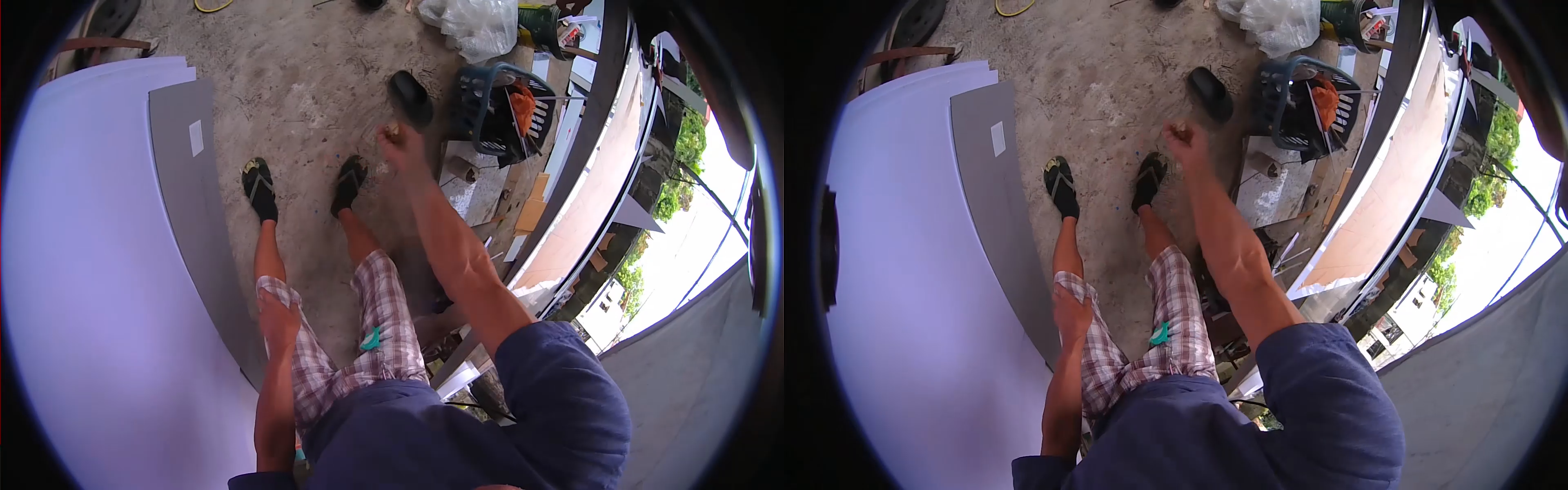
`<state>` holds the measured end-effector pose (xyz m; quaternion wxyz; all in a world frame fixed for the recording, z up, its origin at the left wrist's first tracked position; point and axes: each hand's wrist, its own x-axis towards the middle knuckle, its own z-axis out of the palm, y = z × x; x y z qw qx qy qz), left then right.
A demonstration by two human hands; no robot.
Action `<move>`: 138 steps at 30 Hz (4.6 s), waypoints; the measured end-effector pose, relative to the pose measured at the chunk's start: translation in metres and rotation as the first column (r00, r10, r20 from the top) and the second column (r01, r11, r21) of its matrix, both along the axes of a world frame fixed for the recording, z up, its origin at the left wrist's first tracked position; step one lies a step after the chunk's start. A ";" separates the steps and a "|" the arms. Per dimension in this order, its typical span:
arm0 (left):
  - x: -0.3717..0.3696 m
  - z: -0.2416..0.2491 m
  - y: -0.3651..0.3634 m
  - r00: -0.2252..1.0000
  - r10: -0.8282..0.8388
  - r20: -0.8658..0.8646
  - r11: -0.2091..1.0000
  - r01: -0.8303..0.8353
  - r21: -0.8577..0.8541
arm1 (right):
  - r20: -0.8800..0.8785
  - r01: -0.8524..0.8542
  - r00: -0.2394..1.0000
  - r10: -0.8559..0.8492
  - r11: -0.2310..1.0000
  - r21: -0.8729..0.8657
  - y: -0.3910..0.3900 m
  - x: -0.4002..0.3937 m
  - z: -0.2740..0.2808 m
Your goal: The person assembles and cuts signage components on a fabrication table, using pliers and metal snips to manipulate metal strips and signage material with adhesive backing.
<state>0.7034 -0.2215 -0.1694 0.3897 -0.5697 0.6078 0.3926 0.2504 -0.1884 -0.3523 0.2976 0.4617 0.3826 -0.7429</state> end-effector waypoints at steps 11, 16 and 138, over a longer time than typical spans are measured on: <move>-0.012 0.001 -0.012 0.990 -0.132 0.047 0.990 0.133 -0.035 | -0.361 -0.002 0.917 -0.169 0.905 -0.426 0.020 -0.248 0.069; -0.007 -0.002 -0.008 0.982 -0.185 0.036 0.981 0.187 -0.059 | -0.120 0.011 0.993 -0.004 0.998 0.058 -0.072 -0.036 0.045; -0.556 0.174 0.405 -0.136 -0.958 -0.254 0.205 0.295 -0.933 | 0.474 0.029 0.528 0.705 -0.572 0.820 0.873 -0.259 0.365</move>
